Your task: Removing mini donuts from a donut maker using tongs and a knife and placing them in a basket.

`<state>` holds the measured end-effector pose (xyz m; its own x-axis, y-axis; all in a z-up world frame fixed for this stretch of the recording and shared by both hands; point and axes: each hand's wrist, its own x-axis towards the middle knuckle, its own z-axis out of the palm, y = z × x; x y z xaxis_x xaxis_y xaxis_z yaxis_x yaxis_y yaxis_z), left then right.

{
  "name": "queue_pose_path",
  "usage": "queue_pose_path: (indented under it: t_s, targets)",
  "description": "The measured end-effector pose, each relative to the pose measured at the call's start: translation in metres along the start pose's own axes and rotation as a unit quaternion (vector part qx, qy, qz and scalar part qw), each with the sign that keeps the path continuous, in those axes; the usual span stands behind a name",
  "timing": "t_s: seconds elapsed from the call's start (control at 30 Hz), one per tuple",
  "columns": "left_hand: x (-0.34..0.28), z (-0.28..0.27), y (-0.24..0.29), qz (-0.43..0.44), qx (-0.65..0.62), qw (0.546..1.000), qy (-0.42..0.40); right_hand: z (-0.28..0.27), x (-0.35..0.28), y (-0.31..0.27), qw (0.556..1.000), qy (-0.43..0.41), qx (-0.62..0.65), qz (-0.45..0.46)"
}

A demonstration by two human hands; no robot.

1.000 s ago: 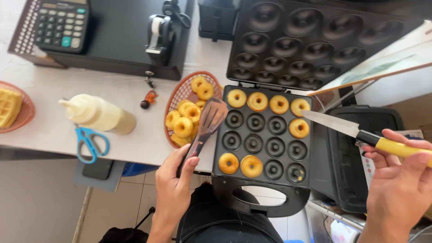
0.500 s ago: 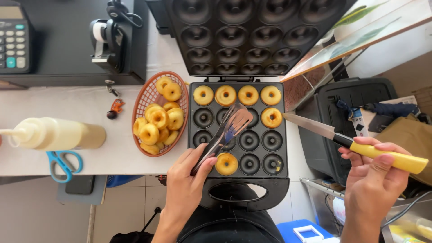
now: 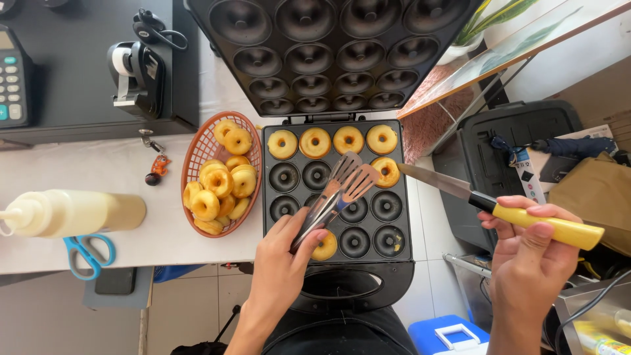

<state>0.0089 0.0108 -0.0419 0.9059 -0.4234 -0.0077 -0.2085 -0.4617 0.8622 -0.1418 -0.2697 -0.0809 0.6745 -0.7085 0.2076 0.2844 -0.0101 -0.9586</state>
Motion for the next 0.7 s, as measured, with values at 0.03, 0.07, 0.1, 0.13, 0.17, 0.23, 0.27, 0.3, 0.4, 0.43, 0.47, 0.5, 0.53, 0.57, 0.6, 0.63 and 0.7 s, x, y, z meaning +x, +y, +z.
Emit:
queue_pose_path:
  t_s: [0.03, 0.07, 0.1, 0.13, 0.17, 0.23, 0.27, 0.3, 0.4, 0.43, 0.47, 0.5, 0.53, 0.57, 0.6, 0.63, 0.7]
  targets:
    - [0.001, 0.001, 0.001, -0.015, -0.001, 1.0, -0.006, 0.001, 0.001, 0.0, 1.0, -0.005, -0.001, 0.001]
    - [0.002, 0.003, 0.001, -0.03, -0.002, 0.999, -0.012, 0.002, 0.002, 0.001, 1.0, -0.01, -0.002, 0.003]
    - [0.003, 0.002, 0.003, -0.029, -0.001, 1.0, -0.012, 0.001, 0.002, 0.001, 1.0, -0.009, -0.002, 0.002]
    - [0.004, 0.002, 0.005, -0.037, -0.007, 0.999, -0.015, 0.0, 0.003, 0.002, 1.0, -0.015, 0.002, 0.002]
    - [0.006, 0.001, 0.007, -0.044, -0.012, 0.999, -0.018, -0.001, 0.003, 0.002, 1.0, -0.02, 0.007, 0.002]
    - [0.007, 0.0, 0.006, -0.037, -0.009, 0.999, -0.013, -0.007, 0.004, 0.001, 1.0, -0.02, 0.023, 0.004]
    - [0.007, 0.0, 0.006, -0.03, -0.006, 1.0, -0.006, -0.01, 0.005, 0.0, 0.999, -0.022, 0.038, 0.006]
    - [0.004, -0.001, 0.003, -0.029, -0.007, 1.0, -0.004, -0.013, 0.002, -0.001, 0.999, -0.024, 0.038, 0.005]
    - [0.002, -0.001, -0.006, 0.008, 0.008, 0.999, 0.037, -0.034, 0.012, 0.014, 0.995, -0.016, 0.099, 0.006]
    - [0.0, 0.001, -0.011, 0.017, -0.006, 0.999, 0.043, -0.048, 0.016, 0.029, 0.992, 0.006, 0.124, 0.014]
    - [0.001, -0.002, -0.016, 0.02, -0.018, 0.998, 0.049, -0.058, 0.025, 0.046, 0.988, 0.025, 0.148, 0.029]
    - [0.003, -0.002, -0.022, 0.03, -0.016, 0.997, 0.073, -0.083, 0.046, 0.076, 0.987, 0.005, 0.16, 0.017]
    - [0.001, -0.001, -0.029, 0.033, -0.029, 0.996, 0.074, -0.111, 0.054, 0.105, 0.979, -0.048, 0.197, 0.002]
    - [0.0, 0.0, -0.036, 0.037, -0.042, 0.996, 0.073, -0.139, 0.05, 0.134, 0.967, -0.102, 0.233, -0.014]
    - [-0.002, 0.001, -0.045, 0.043, -0.041, 0.994, 0.09, -0.14, 0.062, 0.149, 0.964, -0.116, 0.24, -0.021]
    - [-0.002, 0.003, -0.055, 0.053, -0.047, 0.993, 0.09, -0.14, 0.076, 0.166, 0.951, -0.149, 0.271, -0.014]
    - [-0.001, 0.004, -0.067, 0.067, -0.055, 0.991, 0.1, -0.139, 0.096, 0.19, 0.934, -0.19, 0.302, -0.011]
